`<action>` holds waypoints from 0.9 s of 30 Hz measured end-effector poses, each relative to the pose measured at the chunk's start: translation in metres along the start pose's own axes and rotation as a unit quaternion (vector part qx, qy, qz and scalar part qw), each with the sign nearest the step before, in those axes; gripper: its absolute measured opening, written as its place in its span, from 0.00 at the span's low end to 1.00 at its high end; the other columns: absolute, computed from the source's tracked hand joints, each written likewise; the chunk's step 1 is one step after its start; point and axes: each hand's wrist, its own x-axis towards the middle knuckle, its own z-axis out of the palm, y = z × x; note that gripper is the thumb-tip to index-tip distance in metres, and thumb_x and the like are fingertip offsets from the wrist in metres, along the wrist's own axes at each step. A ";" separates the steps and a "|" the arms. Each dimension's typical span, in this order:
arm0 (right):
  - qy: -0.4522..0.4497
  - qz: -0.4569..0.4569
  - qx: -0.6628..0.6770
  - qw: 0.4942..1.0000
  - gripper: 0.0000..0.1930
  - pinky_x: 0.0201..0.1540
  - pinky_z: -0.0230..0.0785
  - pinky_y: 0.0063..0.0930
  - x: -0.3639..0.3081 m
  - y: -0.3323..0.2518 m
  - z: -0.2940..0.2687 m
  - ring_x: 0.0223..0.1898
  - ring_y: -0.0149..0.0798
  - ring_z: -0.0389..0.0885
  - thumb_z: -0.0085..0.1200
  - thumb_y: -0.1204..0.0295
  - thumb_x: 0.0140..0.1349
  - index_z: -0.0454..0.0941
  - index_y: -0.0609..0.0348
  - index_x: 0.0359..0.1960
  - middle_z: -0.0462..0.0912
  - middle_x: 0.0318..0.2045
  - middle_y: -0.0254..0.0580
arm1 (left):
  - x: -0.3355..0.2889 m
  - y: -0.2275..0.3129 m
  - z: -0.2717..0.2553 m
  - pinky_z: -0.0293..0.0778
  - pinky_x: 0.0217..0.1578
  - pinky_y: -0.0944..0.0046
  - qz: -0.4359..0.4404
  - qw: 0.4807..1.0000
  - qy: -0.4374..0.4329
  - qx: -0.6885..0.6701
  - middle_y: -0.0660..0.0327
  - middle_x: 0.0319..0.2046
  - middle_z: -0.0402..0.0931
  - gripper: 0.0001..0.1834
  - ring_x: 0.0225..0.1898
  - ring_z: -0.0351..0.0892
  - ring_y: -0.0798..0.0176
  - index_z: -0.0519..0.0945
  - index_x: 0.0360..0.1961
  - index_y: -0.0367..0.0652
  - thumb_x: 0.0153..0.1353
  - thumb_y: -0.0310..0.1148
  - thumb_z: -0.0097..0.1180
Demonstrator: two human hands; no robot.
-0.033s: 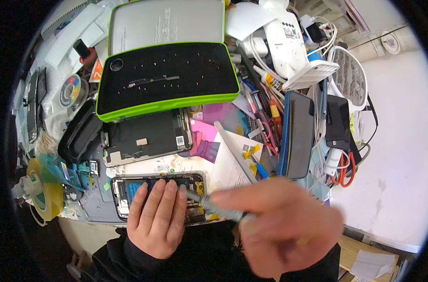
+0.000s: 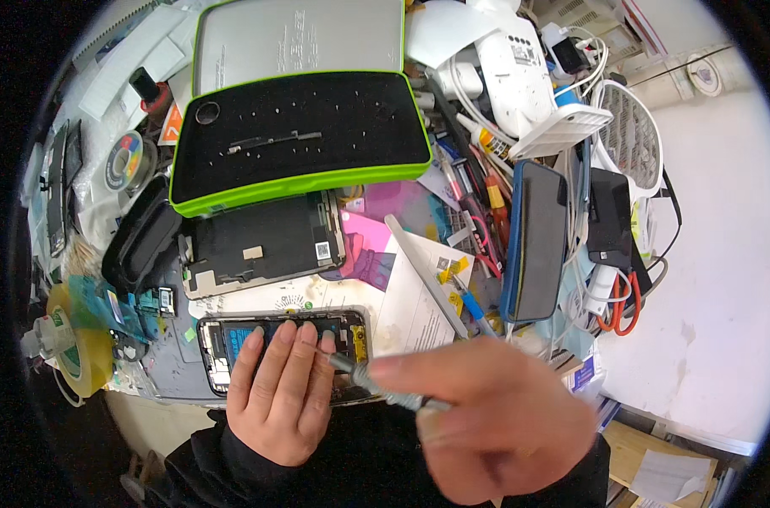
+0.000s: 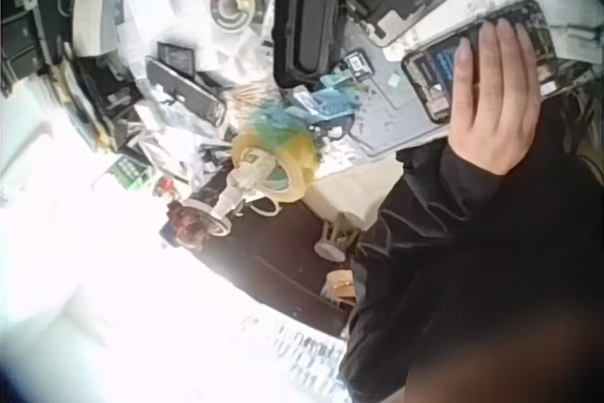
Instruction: The person removes a battery from a disassembled smartphone, then installs a new battery into the same device. They use tweezers and a screwdriver to connect the battery and secure internal components. The back cover is aligned and placed back onto the phone.
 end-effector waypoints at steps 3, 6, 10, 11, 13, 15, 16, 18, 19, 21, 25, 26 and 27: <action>-0.049 -0.055 -0.035 0.997 0.15 0.32 0.82 0.34 -0.018 0.006 0.008 0.29 0.45 0.87 0.54 0.81 0.63 0.60 0.60 0.46 0.83 0.38 0.66 | -0.001 0.001 0.001 0.71 0.64 0.51 -0.003 1.000 0.002 -0.006 0.58 0.56 0.81 0.15 0.62 0.78 0.56 0.84 0.53 0.43 0.67 0.32 0.54; -0.031 -0.071 -0.015 0.997 0.14 0.31 0.80 0.32 -0.025 0.013 0.016 0.27 0.44 0.85 0.54 0.80 0.63 0.61 0.60 0.45 0.83 0.37 0.67 | -0.001 0.001 0.001 0.71 0.64 0.50 -0.007 1.000 -0.001 -0.003 0.58 0.56 0.81 0.15 0.62 0.78 0.56 0.84 0.53 0.44 0.68 0.33 0.54; 0.008 -0.056 -0.042 0.997 0.13 0.30 0.78 0.31 -0.032 0.013 0.018 0.25 0.41 0.83 0.54 0.79 0.64 0.62 0.60 0.44 0.84 0.37 0.68 | 0.000 0.002 0.001 0.72 0.64 0.51 -0.003 1.000 -0.008 -0.002 0.58 0.56 0.81 0.16 0.63 0.78 0.57 0.84 0.53 0.44 0.68 0.33 0.55; 0.021 -0.055 -0.049 0.997 0.12 0.30 0.78 0.31 -0.032 0.012 0.020 0.25 0.40 0.83 0.54 0.79 0.64 0.62 0.60 0.44 0.84 0.37 0.68 | -0.001 0.002 0.001 0.72 0.64 0.51 -0.006 1.000 -0.006 -0.004 0.58 0.56 0.81 0.16 0.63 0.78 0.57 0.84 0.53 0.44 0.68 0.33 0.55; -0.001 -0.053 -0.030 0.998 0.12 0.32 0.78 0.31 -0.028 0.011 0.021 0.25 0.40 0.83 0.54 0.79 0.65 0.63 0.60 0.43 0.84 0.38 0.67 | -0.001 0.001 0.001 0.72 0.64 0.51 -0.011 1.000 -0.002 -0.008 0.58 0.56 0.81 0.16 0.63 0.78 0.57 0.84 0.53 0.44 0.68 0.33 0.55; -0.009 -0.053 -0.019 0.998 0.11 0.33 0.77 0.30 -0.027 0.013 0.022 0.26 0.39 0.83 0.54 0.79 0.65 0.63 0.60 0.43 0.85 0.38 0.67 | 0.000 0.002 0.001 0.72 0.64 0.51 -0.011 1.000 0.000 -0.006 0.58 0.55 0.81 0.15 0.63 0.78 0.58 0.84 0.53 0.44 0.67 0.33 0.55; -0.006 -0.054 -0.019 0.998 0.11 0.33 0.77 0.30 -0.027 0.014 0.023 0.26 0.39 0.83 0.54 0.79 0.66 0.63 0.60 0.43 0.85 0.38 0.67 | 0.000 0.002 0.001 0.72 0.64 0.51 -0.010 1.000 0.001 -0.006 0.58 0.55 0.81 0.15 0.63 0.78 0.58 0.84 0.53 0.45 0.67 0.33 0.55; -0.008 -0.054 -0.022 0.998 0.12 0.33 0.76 0.29 -0.027 0.016 0.024 0.26 0.39 0.83 0.54 0.79 0.66 0.63 0.60 0.43 0.85 0.38 0.66 | -0.001 0.002 0.001 0.72 0.64 0.51 -0.012 1.000 -0.007 -0.003 0.59 0.55 0.81 0.15 0.63 0.78 0.58 0.85 0.53 0.45 0.67 0.34 0.55; -0.011 -0.052 -0.028 0.998 0.12 0.33 0.76 0.28 -0.027 0.015 0.024 0.26 0.39 0.83 0.54 0.79 0.66 0.63 0.60 0.43 0.85 0.38 0.66 | -0.001 0.002 0.001 0.72 0.63 0.51 -0.013 1.000 -0.011 -0.001 0.59 0.55 0.81 0.15 0.63 0.78 0.58 0.85 0.53 0.45 0.67 0.34 0.55; -0.013 -0.048 -0.037 0.998 0.12 0.33 0.75 0.28 -0.027 0.014 0.023 0.26 0.39 0.83 0.54 0.79 0.66 0.63 0.60 0.43 0.85 0.38 0.66 | -0.001 0.002 0.001 0.72 0.63 0.52 -0.011 1.000 -0.007 -0.002 0.59 0.55 0.81 0.15 0.63 0.78 0.58 0.85 0.53 0.45 0.67 0.34 0.55; -0.009 -0.040 -0.027 0.999 0.11 0.33 0.75 0.28 -0.027 0.013 0.025 0.26 0.39 0.82 0.54 0.80 0.65 0.63 0.60 0.43 0.85 0.38 0.67 | 0.000 0.002 0.001 0.72 0.63 0.52 -0.009 1.000 -0.003 0.000 0.59 0.55 0.81 0.16 0.63 0.77 0.59 0.85 0.53 0.45 0.67 0.34 0.55; -0.008 -0.035 -0.021 0.999 0.11 0.33 0.75 0.28 -0.027 0.014 0.025 0.26 0.39 0.82 0.54 0.80 0.66 0.63 0.60 0.43 0.85 0.38 0.66 | 0.000 0.002 0.001 0.72 0.63 0.52 -0.010 1.000 -0.003 0.001 0.59 0.55 0.81 0.16 0.63 0.77 0.59 0.85 0.53 0.45 0.67 0.34 0.55; -0.012 -0.035 -0.021 0.999 0.11 0.33 0.75 0.28 -0.027 0.014 0.025 0.26 0.39 0.82 0.54 0.80 0.65 0.63 0.60 0.43 0.85 0.38 0.66 | -0.001 0.002 0.001 0.72 0.63 0.52 -0.011 1.000 -0.004 0.001 0.59 0.55 0.81 0.16 0.63 0.77 0.59 0.85 0.53 0.45 0.67 0.34 0.55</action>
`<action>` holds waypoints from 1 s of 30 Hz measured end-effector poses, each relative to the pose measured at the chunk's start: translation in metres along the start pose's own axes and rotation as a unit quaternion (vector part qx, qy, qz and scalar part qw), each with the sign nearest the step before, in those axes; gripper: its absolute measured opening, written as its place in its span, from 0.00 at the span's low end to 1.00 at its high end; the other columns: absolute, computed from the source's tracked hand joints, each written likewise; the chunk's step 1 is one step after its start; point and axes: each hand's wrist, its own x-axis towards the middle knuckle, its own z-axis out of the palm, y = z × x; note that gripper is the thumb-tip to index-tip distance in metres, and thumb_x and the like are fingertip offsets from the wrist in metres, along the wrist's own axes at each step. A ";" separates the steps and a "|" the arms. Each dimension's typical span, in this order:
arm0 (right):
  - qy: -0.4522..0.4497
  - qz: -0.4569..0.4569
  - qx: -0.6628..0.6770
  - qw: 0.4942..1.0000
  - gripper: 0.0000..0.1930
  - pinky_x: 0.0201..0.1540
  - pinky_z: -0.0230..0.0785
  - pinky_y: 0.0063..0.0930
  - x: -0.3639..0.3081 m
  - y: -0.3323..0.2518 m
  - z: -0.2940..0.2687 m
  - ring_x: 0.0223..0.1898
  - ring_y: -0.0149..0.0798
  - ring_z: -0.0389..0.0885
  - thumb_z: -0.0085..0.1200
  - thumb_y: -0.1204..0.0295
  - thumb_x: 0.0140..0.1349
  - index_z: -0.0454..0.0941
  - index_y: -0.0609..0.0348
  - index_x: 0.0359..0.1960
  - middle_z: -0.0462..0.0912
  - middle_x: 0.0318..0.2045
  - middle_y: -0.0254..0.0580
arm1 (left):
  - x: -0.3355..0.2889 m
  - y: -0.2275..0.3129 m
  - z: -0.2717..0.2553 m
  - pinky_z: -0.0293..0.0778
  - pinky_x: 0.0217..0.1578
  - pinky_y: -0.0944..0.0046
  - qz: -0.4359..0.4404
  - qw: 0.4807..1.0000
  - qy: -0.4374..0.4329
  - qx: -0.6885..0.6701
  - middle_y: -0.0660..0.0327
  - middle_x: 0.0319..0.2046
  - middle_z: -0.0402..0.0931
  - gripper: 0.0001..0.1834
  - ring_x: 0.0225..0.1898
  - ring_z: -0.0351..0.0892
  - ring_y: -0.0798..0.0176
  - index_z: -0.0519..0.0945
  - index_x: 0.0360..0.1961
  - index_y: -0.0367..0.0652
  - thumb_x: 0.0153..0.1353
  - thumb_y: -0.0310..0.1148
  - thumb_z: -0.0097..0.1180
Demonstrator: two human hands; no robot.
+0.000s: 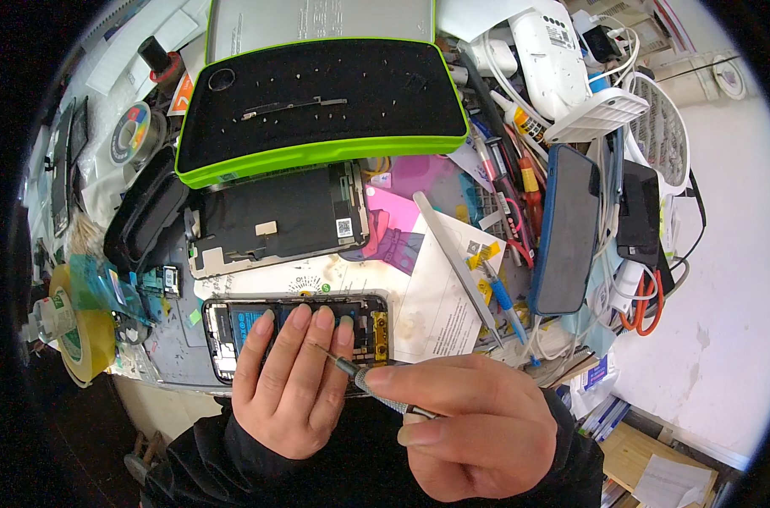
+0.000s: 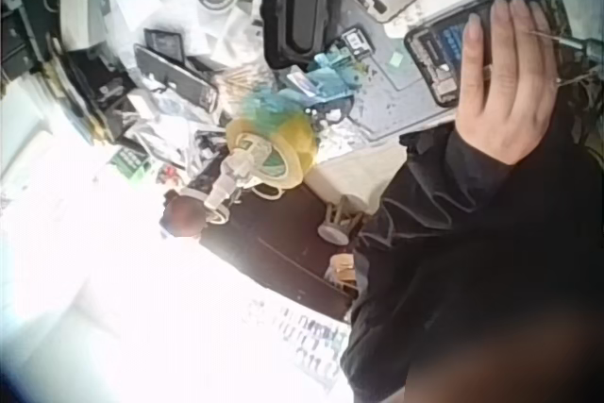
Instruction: The person removes a battery from a disassembled smartphone, then installs a new battery into the same device. They use tweezers and a screwdriver to connect the battery and secure internal components. The back cover is aligned and placed back onto the phone.
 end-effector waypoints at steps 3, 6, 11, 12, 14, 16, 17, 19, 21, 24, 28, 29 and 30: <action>-0.005 0.002 -0.003 1.000 0.11 0.33 0.75 0.28 0.000 0.000 -0.001 0.26 0.38 0.82 0.54 0.80 0.65 0.63 0.60 0.43 0.85 0.38 0.67 | 0.000 0.000 -0.001 0.72 0.63 0.52 -0.001 1.000 -0.005 0.001 0.59 0.55 0.81 0.16 0.63 0.77 0.59 0.85 0.53 0.46 0.67 0.34 0.55; -0.003 0.006 -0.008 1.000 0.11 0.33 0.75 0.28 -0.001 0.000 0.000 0.27 0.39 0.82 0.54 0.80 0.65 0.63 0.60 0.43 0.85 0.39 0.67 | 0.000 0.001 0.000 0.72 0.64 0.52 -0.004 1.000 -0.007 0.000 0.60 0.56 0.81 0.16 0.63 0.77 0.59 0.84 0.53 0.46 0.68 0.34 0.55; -0.003 0.010 0.002 1.000 0.11 0.33 0.75 0.28 0.000 -0.001 -0.001 0.27 0.38 0.83 0.54 0.80 0.66 0.63 0.60 0.43 0.85 0.39 0.67 | 0.000 0.001 0.000 0.72 0.64 0.52 -0.004 1.000 -0.003 0.000 0.60 0.56 0.81 0.15 0.63 0.77 0.59 0.84 0.54 0.46 0.68 0.33 0.55; -0.004 0.012 0.002 1.000 0.11 0.33 0.75 0.28 0.000 -0.001 -0.001 0.27 0.38 0.83 0.54 0.80 0.66 0.63 0.60 0.43 0.85 0.39 0.67 | 0.000 0.001 0.000 0.72 0.64 0.52 -0.004 1.000 -0.004 -0.001 0.60 0.56 0.81 0.15 0.63 0.77 0.59 0.84 0.54 0.46 0.68 0.33 0.55; -0.008 0.014 0.004 1.000 0.11 0.33 0.75 0.28 0.000 -0.001 -0.002 0.27 0.38 0.82 0.54 0.80 0.65 0.63 0.60 0.43 0.85 0.39 0.67 | 0.000 0.001 0.000 0.72 0.64 0.53 -0.004 1.000 -0.003 0.000 0.60 0.56 0.81 0.15 0.63 0.77 0.59 0.84 0.54 0.46 0.68 0.33 0.55; -0.011 0.008 0.000 1.000 0.11 0.33 0.76 0.27 0.000 -0.001 -0.002 0.27 0.38 0.83 0.54 0.80 0.65 0.63 0.60 0.43 0.85 0.39 0.67 | 0.000 0.001 0.001 0.72 0.64 0.53 -0.004 1.000 0.001 0.001 0.60 0.56 0.81 0.15 0.63 0.77 0.59 0.84 0.54 0.46 0.68 0.33 0.55; -0.013 0.005 -0.002 1.000 0.11 0.33 0.76 0.27 0.000 0.000 -0.002 0.27 0.38 0.83 0.54 0.80 0.65 0.63 0.60 0.43 0.85 0.39 0.67 | -0.001 0.001 0.001 0.72 0.64 0.52 -0.004 1.000 0.001 0.002 0.60 0.56 0.81 0.15 0.63 0.77 0.59 0.84 0.54 0.46 0.68 0.33 0.55; -0.017 0.003 -0.002 1.000 0.11 0.33 0.76 0.27 0.000 0.000 -0.002 0.26 0.37 0.83 0.54 0.80 0.65 0.63 0.59 0.43 0.85 0.39 0.68 | -0.002 0.001 0.001 0.72 0.64 0.52 -0.005 1.000 0.001 0.005 0.60 0.56 0.80 0.15 0.63 0.77 0.59 0.84 0.54 0.46 0.68 0.33 0.55; -0.028 0.005 -0.005 1.000 0.12 0.33 0.76 0.27 0.002 0.000 -0.003 0.26 0.37 0.83 0.54 0.80 0.65 0.63 0.59 0.43 0.85 0.39 0.68 | -0.002 0.000 0.001 0.71 0.64 0.52 -0.004 1.000 -0.001 0.004 0.60 0.56 0.80 0.15 0.63 0.77 0.59 0.84 0.54 0.46 0.68 0.33 0.55; -0.038 0.013 -0.007 0.999 0.12 0.33 0.76 0.27 0.003 -0.002 -0.006 0.27 0.38 0.83 0.53 0.80 0.65 0.63 0.60 0.43 0.85 0.40 0.68 | -0.001 0.001 0.000 0.71 0.64 0.52 -0.003 1.000 -0.004 0.002 0.60 0.56 0.80 0.15 0.64 0.76 0.59 0.84 0.54 0.46 0.69 0.33 0.55; -0.029 0.003 -0.016 0.999 0.11 0.34 0.78 0.28 0.003 -0.003 -0.008 0.28 0.39 0.84 0.51 0.80 0.65 0.62 0.60 0.44 0.84 0.40 0.69 | 0.001 0.001 0.001 0.71 0.65 0.52 -0.004 1.000 -0.004 0.002 0.60 0.56 0.80 0.15 0.63 0.76 0.59 0.84 0.54 0.46 0.69 0.33 0.54; -0.031 -0.004 -0.024 0.999 0.11 0.34 0.78 0.29 0.004 -0.004 -0.010 0.28 0.40 0.84 0.50 0.81 0.66 0.61 0.60 0.44 0.83 0.40 0.69 | 0.000 0.002 0.001 0.71 0.65 0.52 -0.004 1.000 -0.001 0.004 0.60 0.56 0.80 0.16 0.63 0.76 0.59 0.84 0.54 0.46 0.69 0.33 0.54; -0.040 0.001 -0.029 0.999 0.11 0.34 0.79 0.29 0.004 -0.004 -0.014 0.28 0.41 0.84 0.50 0.80 0.66 0.60 0.60 0.45 0.83 0.40 0.69 | -0.001 0.001 0.002 0.71 0.65 0.51 -0.003 1.000 0.002 0.005 0.60 0.56 0.80 0.16 0.63 0.76 0.59 0.84 0.54 0.46 0.69 0.33 0.55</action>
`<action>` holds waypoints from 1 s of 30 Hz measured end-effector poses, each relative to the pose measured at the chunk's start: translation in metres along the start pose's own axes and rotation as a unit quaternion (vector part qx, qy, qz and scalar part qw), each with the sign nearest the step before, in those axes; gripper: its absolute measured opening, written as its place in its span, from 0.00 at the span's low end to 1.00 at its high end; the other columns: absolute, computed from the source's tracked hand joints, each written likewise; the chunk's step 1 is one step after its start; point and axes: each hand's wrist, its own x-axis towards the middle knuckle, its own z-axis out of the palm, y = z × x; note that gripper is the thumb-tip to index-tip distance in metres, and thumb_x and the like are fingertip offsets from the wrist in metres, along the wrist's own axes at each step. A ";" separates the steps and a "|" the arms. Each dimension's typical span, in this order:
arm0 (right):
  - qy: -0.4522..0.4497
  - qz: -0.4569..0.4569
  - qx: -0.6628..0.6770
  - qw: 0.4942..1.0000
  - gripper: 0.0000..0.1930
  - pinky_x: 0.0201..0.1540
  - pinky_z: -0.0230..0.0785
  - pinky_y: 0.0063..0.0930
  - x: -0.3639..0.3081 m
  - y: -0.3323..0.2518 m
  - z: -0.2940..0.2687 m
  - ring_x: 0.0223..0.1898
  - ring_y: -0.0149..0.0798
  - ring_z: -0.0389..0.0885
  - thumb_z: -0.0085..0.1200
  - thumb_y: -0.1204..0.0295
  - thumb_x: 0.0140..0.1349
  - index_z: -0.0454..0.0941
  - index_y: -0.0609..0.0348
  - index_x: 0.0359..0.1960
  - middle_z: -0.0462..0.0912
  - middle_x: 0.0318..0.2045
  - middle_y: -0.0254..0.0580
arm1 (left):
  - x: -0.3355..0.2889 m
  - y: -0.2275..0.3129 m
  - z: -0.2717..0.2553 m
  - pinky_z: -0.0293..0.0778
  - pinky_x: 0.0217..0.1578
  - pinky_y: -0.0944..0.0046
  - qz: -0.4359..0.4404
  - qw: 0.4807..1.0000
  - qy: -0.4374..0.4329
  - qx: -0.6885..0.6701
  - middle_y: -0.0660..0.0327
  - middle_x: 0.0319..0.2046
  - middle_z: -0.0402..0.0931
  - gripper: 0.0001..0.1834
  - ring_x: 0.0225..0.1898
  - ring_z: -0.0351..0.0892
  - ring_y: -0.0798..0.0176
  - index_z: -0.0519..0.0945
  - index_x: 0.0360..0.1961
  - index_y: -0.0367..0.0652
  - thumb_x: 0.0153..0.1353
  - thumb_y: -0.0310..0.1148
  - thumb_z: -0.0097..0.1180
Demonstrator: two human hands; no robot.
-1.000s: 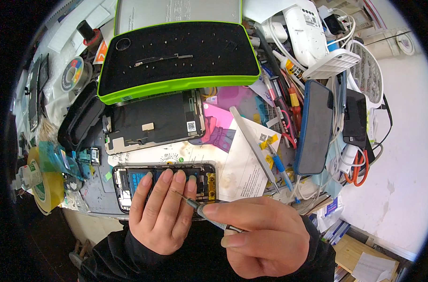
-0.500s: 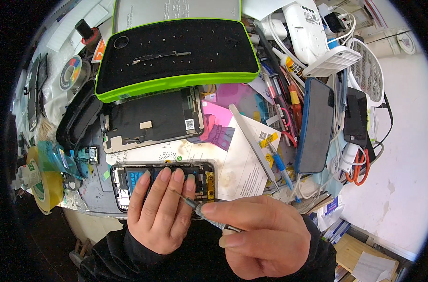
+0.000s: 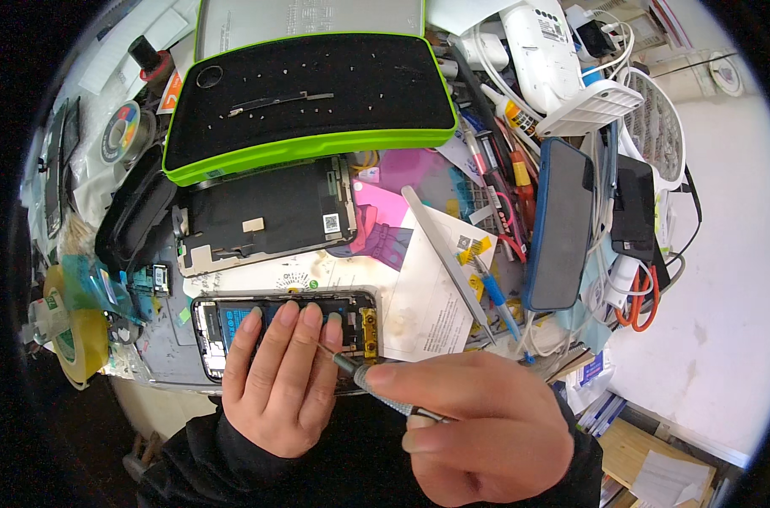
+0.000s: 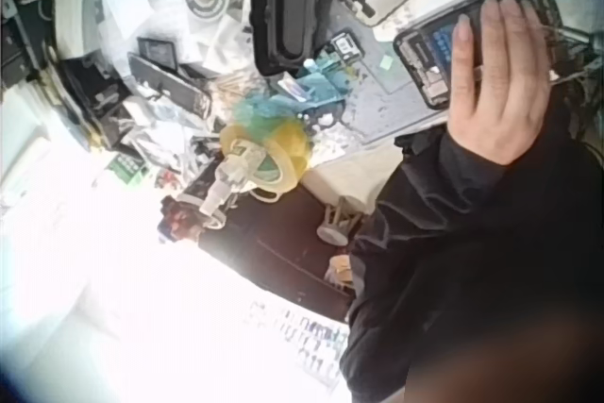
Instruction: The person removes a battery from a disassembled smartphone, then installs a new battery into the same device. They use tweezers and a screwdriver to connect the battery and secure internal components. The back cover is aligned and placed back onto the phone.
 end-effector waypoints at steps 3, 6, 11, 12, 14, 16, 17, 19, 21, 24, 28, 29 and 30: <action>0.014 0.044 0.003 0.999 0.11 0.36 0.81 0.32 0.000 -0.001 -0.009 0.32 0.45 0.86 0.51 0.83 0.63 0.64 0.60 0.43 0.83 0.41 0.68 | 0.001 -0.001 -0.002 0.72 0.64 0.51 0.005 1.000 -0.008 0.002 0.60 0.56 0.80 0.15 0.63 0.77 0.58 0.84 0.54 0.46 0.68 0.32 0.55; 0.019 0.061 -0.014 0.998 0.11 0.37 0.81 0.32 0.001 0.001 -0.012 0.34 0.45 0.86 0.51 0.83 0.62 0.65 0.61 0.44 0.83 0.42 0.67 | 0.000 -0.001 -0.001 0.72 0.64 0.51 0.006 1.000 -0.004 0.005 0.60 0.56 0.80 0.15 0.63 0.77 0.58 0.84 0.54 0.46 0.68 0.31 0.55; 0.055 0.113 0.011 0.992 0.12 0.36 0.79 0.30 0.000 0.003 -0.008 0.36 0.46 0.88 0.56 0.87 0.55 0.75 0.61 0.40 0.85 0.44 0.62 | 0.001 0.000 -0.002 0.72 0.64 0.51 0.006 1.000 -0.011 0.010 0.60 0.56 0.80 0.16 0.63 0.77 0.59 0.83 0.56 0.46 0.68 0.32 0.56; 0.054 0.115 0.010 0.992 0.11 0.36 0.79 0.29 0.000 0.003 -0.008 0.35 0.45 0.87 0.56 0.86 0.55 0.76 0.62 0.39 0.85 0.44 0.62 | 0.001 -0.001 -0.002 0.72 0.64 0.51 0.007 1.000 -0.014 0.011 0.60 0.56 0.80 0.16 0.63 0.77 0.59 0.83 0.56 0.46 0.68 0.32 0.56; 0.058 0.115 0.013 0.992 0.10 0.36 0.78 0.29 0.000 0.005 -0.006 0.33 0.44 0.86 0.56 0.86 0.56 0.76 0.62 0.39 0.85 0.44 0.61 | 0.001 0.000 -0.002 0.72 0.64 0.51 0.006 1.000 -0.014 0.009 0.60 0.56 0.80 0.16 0.63 0.76 0.59 0.83 0.56 0.46 0.68 0.32 0.56; 0.060 0.110 0.014 0.992 0.10 0.35 0.78 0.29 0.000 0.007 -0.006 0.33 0.43 0.86 0.56 0.86 0.56 0.76 0.62 0.38 0.86 0.44 0.61 | 0.001 0.000 -0.002 0.72 0.64 0.51 0.006 1.000 -0.015 0.008 0.60 0.56 0.80 0.16 0.63 0.76 0.59 0.83 0.56 0.46 0.69 0.32 0.56; 0.056 0.107 0.011 0.993 0.09 0.35 0.78 0.29 0.001 0.008 -0.005 0.33 0.44 0.86 0.56 0.86 0.56 0.76 0.62 0.38 0.86 0.44 0.61 | 0.001 0.000 -0.002 0.72 0.64 0.51 0.005 1.000 -0.015 0.008 0.60 0.56 0.80 0.16 0.63 0.76 0.59 0.83 0.56 0.46 0.69 0.32 0.56; 0.053 0.107 0.010 0.993 0.09 0.35 0.78 0.29 0.001 0.008 -0.004 0.33 0.44 0.86 0.56 0.86 0.56 0.76 0.62 0.38 0.86 0.44 0.61 | 0.000 -0.001 -0.002 0.72 0.64 0.51 0.004 1.000 -0.015 0.007 0.60 0.56 0.80 0.16 0.63 0.76 0.59 0.83 0.56 0.46 0.69 0.32 0.56; 0.057 0.112 0.012 0.992 0.09 0.35 0.78 0.29 0.002 0.007 -0.004 0.33 0.44 0.86 0.56 0.85 0.57 0.75 0.62 0.37 0.86 0.43 0.61 | 0.000 -0.001 -0.001 0.72 0.64 0.51 0.005 1.000 -0.013 0.004 0.60 0.56 0.80 0.16 0.63 0.76 0.59 0.83 0.56 0.46 0.69 0.32 0.56; 0.067 0.110 0.015 0.992 0.08 0.36 0.79 0.29 0.002 0.009 -0.002 0.34 0.44 0.86 0.56 0.85 0.57 0.75 0.62 0.37 0.86 0.43 0.61 | 0.000 -0.001 -0.002 0.72 0.64 0.51 0.005 1.000 -0.018 0.003 0.60 0.56 0.80 0.16 0.63 0.77 0.59 0.83 0.56 0.46 0.68 0.32 0.56; 0.052 0.109 0.006 0.993 0.08 0.36 0.79 0.30 0.003 0.010 -0.003 0.35 0.45 0.87 0.56 0.85 0.57 0.74 0.62 0.36 0.86 0.43 0.60 | 0.000 -0.001 -0.002 0.72 0.64 0.51 0.004 1.000 -0.017 0.002 0.60 0.56 0.80 0.16 0.63 0.77 0.58 0.83 0.55 0.46 0.68 0.32 0.55; 0.055 0.115 0.012 0.992 0.08 0.36 0.79 0.30 0.003 0.010 -0.003 0.36 0.45 0.87 0.56 0.85 0.57 0.75 0.62 0.36 0.86 0.43 0.60 | 0.001 -0.001 -0.002 0.72 0.64 0.51 0.005 1.000 -0.016 0.002 0.60 0.56 0.80 0.16 0.63 0.77 0.59 0.83 0.55 0.46 0.69 0.32 0.55; 0.052 0.114 0.010 0.992 0.08 0.37 0.79 0.30 0.003 0.010 -0.003 0.36 0.46 0.87 0.56 0.85 0.56 0.75 0.62 0.37 0.86 0.43 0.60 | 0.001 -0.001 -0.002 0.72 0.64 0.51 0.005 1.000 -0.015 0.003 0.60 0.56 0.80 0.16 0.63 0.77 0.59 0.84 0.55 0.46 0.69 0.32 0.55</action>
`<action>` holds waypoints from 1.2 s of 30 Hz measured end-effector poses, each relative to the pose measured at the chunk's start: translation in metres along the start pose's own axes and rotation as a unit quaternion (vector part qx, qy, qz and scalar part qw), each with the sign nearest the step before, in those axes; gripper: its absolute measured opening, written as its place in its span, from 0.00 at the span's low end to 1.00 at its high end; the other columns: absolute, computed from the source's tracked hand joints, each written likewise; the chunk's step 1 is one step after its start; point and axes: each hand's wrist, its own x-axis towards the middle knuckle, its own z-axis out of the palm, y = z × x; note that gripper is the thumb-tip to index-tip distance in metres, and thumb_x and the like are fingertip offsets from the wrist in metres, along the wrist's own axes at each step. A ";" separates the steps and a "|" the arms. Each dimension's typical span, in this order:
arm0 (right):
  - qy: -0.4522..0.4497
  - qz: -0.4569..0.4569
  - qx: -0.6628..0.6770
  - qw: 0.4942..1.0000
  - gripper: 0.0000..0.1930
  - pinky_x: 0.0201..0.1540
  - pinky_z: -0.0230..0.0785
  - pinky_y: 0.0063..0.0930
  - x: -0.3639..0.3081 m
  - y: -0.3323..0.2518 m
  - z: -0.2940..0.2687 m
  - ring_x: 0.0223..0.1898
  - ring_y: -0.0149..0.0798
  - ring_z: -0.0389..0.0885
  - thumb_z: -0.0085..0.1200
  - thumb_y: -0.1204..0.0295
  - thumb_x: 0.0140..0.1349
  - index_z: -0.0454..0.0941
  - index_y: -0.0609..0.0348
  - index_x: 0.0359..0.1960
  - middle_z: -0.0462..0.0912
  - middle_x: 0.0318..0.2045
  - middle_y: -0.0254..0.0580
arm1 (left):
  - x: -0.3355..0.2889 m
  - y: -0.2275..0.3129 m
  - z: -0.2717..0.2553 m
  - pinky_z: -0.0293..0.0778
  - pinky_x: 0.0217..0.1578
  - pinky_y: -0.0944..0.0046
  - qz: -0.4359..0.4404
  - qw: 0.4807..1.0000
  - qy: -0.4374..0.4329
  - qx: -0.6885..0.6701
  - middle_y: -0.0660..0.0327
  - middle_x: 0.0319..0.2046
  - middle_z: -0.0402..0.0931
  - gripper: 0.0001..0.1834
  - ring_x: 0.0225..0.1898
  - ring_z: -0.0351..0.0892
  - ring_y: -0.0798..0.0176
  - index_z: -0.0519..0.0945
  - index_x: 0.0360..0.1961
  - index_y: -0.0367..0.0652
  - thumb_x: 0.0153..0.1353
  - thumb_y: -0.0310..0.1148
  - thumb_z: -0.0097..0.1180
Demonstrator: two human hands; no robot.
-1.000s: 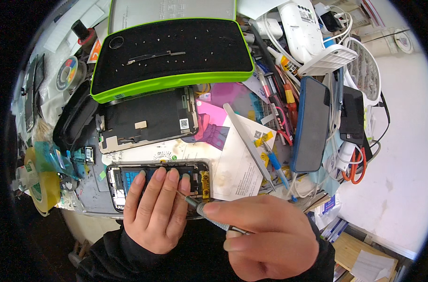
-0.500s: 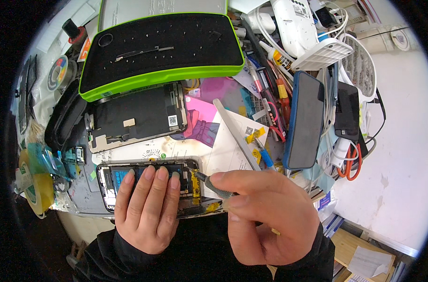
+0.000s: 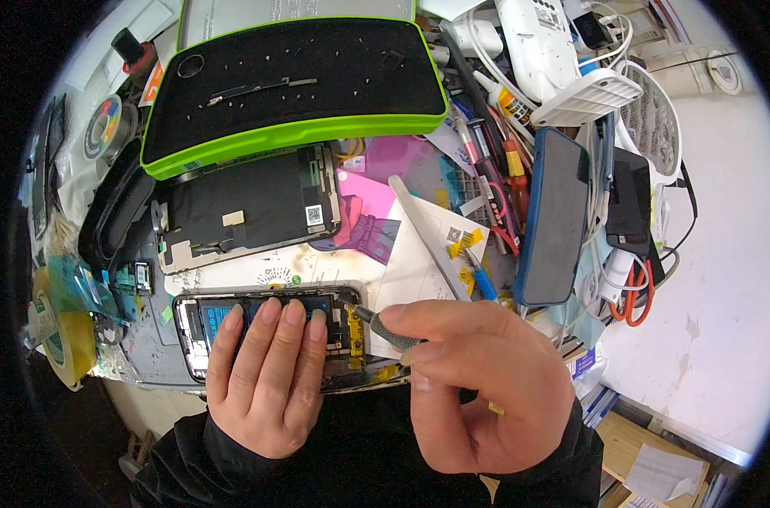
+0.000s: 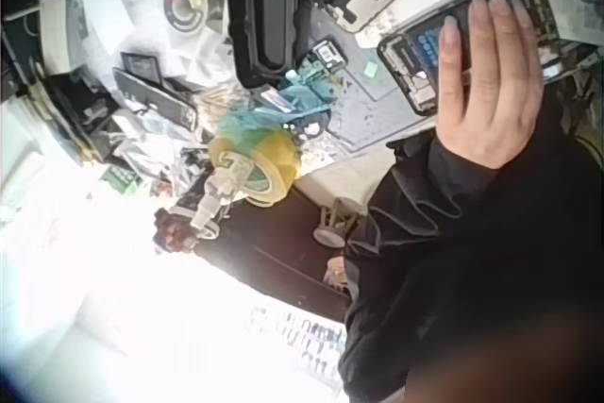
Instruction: The person removes a battery from a disassembled smartphone, then installs a new battery into the same device. They use tweezers and a screwdriver to connect the battery and secure internal components. The back cover is aligned and placed back onto the phone.
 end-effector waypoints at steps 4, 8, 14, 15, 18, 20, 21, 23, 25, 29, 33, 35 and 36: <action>-0.051 -0.022 -0.036 0.998 0.11 0.36 0.81 0.32 0.006 -0.001 -0.005 0.36 0.49 0.87 0.59 0.84 0.53 0.79 0.63 0.38 0.86 0.43 0.59 | -0.001 0.000 0.001 0.72 0.64 0.51 -0.003 1.000 0.006 0.005 0.60 0.56 0.80 0.16 0.62 0.77 0.59 0.84 0.55 0.46 0.68 0.32 0.55; -0.129 -0.061 -0.119 0.983 0.11 0.36 0.80 0.31 0.026 -0.020 -0.009 0.33 0.45 0.87 0.57 0.83 0.56 0.76 0.60 0.41 0.86 0.40 0.59 | 0.000 0.000 0.001 0.72 0.64 0.51 -0.002 1.000 0.013 -0.003 0.60 0.55 0.80 0.15 0.62 0.78 0.59 0.84 0.54 0.46 0.68 0.32 0.55; -0.147 -0.152 -0.197 0.957 0.14 0.29 0.79 0.32 0.039 -0.021 -0.009 0.29 0.46 0.87 0.60 0.83 0.57 0.76 0.60 0.44 0.87 0.36 0.56 | 0.001 0.002 0.001 0.72 0.64 0.52 -0.017 1.000 0.020 -0.011 0.60 0.54 0.80 0.16 0.61 0.78 0.59 0.84 0.55 0.48 0.68 0.32 0.54; -0.153 -0.168 -0.199 0.953 0.14 0.29 0.79 0.32 0.042 -0.020 -0.010 0.29 0.47 0.87 0.61 0.83 0.56 0.77 0.60 0.44 0.87 0.36 0.55 | 0.002 0.002 0.000 0.72 0.64 0.52 -0.019 1.000 0.018 -0.015 0.60 0.54 0.80 0.17 0.61 0.78 0.59 0.84 0.56 0.49 0.68 0.32 0.54; -0.184 -0.203 -0.199 0.941 0.14 0.29 0.80 0.33 0.052 -0.021 -0.012 0.29 0.48 0.87 0.63 0.83 0.54 0.80 0.61 0.43 0.87 0.35 0.54 | 0.002 0.004 0.001 0.72 0.64 0.52 -0.025 0.999 0.024 -0.009 0.59 0.54 0.79 0.18 0.60 0.79 0.59 0.84 0.56 0.51 0.68 0.32 0.52; -0.206 -0.209 -0.203 0.934 0.14 0.29 0.80 0.34 0.057 -0.025 -0.013 0.30 0.49 0.87 0.63 0.83 0.52 0.82 0.62 0.42 0.86 0.35 0.53 | 0.005 0.008 0.001 0.73 0.64 0.51 -0.045 0.998 0.033 -0.006 0.59 0.54 0.78 0.18 0.59 0.79 0.59 0.84 0.56 0.51 0.67 0.33 0.53; -0.210 -0.207 -0.203 0.934 0.14 0.30 0.80 0.34 0.058 -0.026 -0.012 0.30 0.49 0.87 0.64 0.83 0.51 0.82 0.62 0.41 0.86 0.35 0.53 | 0.006 0.010 0.001 0.73 0.64 0.51 -0.055 0.998 0.037 -0.004 0.59 0.54 0.78 0.18 0.59 0.79 0.59 0.85 0.55 0.52 0.66 0.33 0.53; -0.211 -0.198 -0.201 0.936 0.14 0.30 0.80 0.34 0.059 -0.029 -0.011 0.30 0.49 0.87 0.64 0.82 0.50 0.83 0.62 0.41 0.86 0.35 0.52 | 0.008 0.012 0.001 0.73 0.63 0.51 -0.063 0.997 0.041 -0.005 0.59 0.53 0.78 0.18 0.58 0.79 0.60 0.85 0.55 0.52 0.65 0.32 0.54; -0.217 -0.197 -0.211 0.933 0.14 0.30 0.80 0.34 0.060 -0.029 -0.013 0.30 0.49 0.87 0.65 0.82 0.50 0.84 0.61 0.41 0.86 0.35 0.51 | 0.008 0.013 0.003 0.74 0.63 0.51 -0.067 0.996 0.050 -0.007 0.60 0.53 0.78 0.18 0.58 0.79 0.60 0.85 0.55 0.52 0.65 0.32 0.55; -0.233 -0.213 -0.240 0.918 0.13 0.29 0.80 0.34 0.060 -0.027 -0.015 0.29 0.48 0.87 0.65 0.80 0.51 0.84 0.61 0.41 0.86 0.35 0.50 | 0.007 0.014 0.005 0.74 0.62 0.52 -0.072 0.996 0.061 0.002 0.61 0.53 0.77 0.18 0.57 0.79 0.61 0.85 0.54 0.53 0.64 0.32 0.56; -0.234 -0.217 -0.236 0.918 0.13 0.29 0.80 0.33 0.060 -0.028 -0.015 0.29 0.47 0.86 0.64 0.77 0.52 0.84 0.61 0.41 0.86 0.35 0.49 | 0.008 0.015 0.007 0.74 0.62 0.52 -0.073 0.995 0.068 0.020 0.61 0.53 0.77 0.18 0.57 0.79 0.61 0.85 0.54 0.53 0.64 0.31 0.56; -0.187 -0.223 -0.174 0.941 0.13 0.28 0.79 0.32 0.057 -0.016 -0.008 0.28 0.46 0.86 0.64 0.76 0.52 0.85 0.60 0.41 0.86 0.36 0.49 | 0.008 0.016 0.009 0.74 0.61 0.53 -0.077 0.994 0.074 0.016 0.61 0.53 0.77 0.18 0.57 0.79 0.61 0.86 0.54 0.53 0.64 0.31 0.56; -0.182 -0.222 -0.174 0.942 0.13 0.28 0.79 0.32 0.056 -0.015 -0.007 0.28 0.46 0.86 0.64 0.75 0.51 0.85 0.60 0.40 0.86 0.36 0.49 | 0.009 0.017 0.011 0.75 0.61 0.53 -0.079 0.994 0.076 0.014 0.61 0.53 0.77 0.18 0.57 0.79 0.61 0.86 0.53 0.53 0.64 0.31 0.56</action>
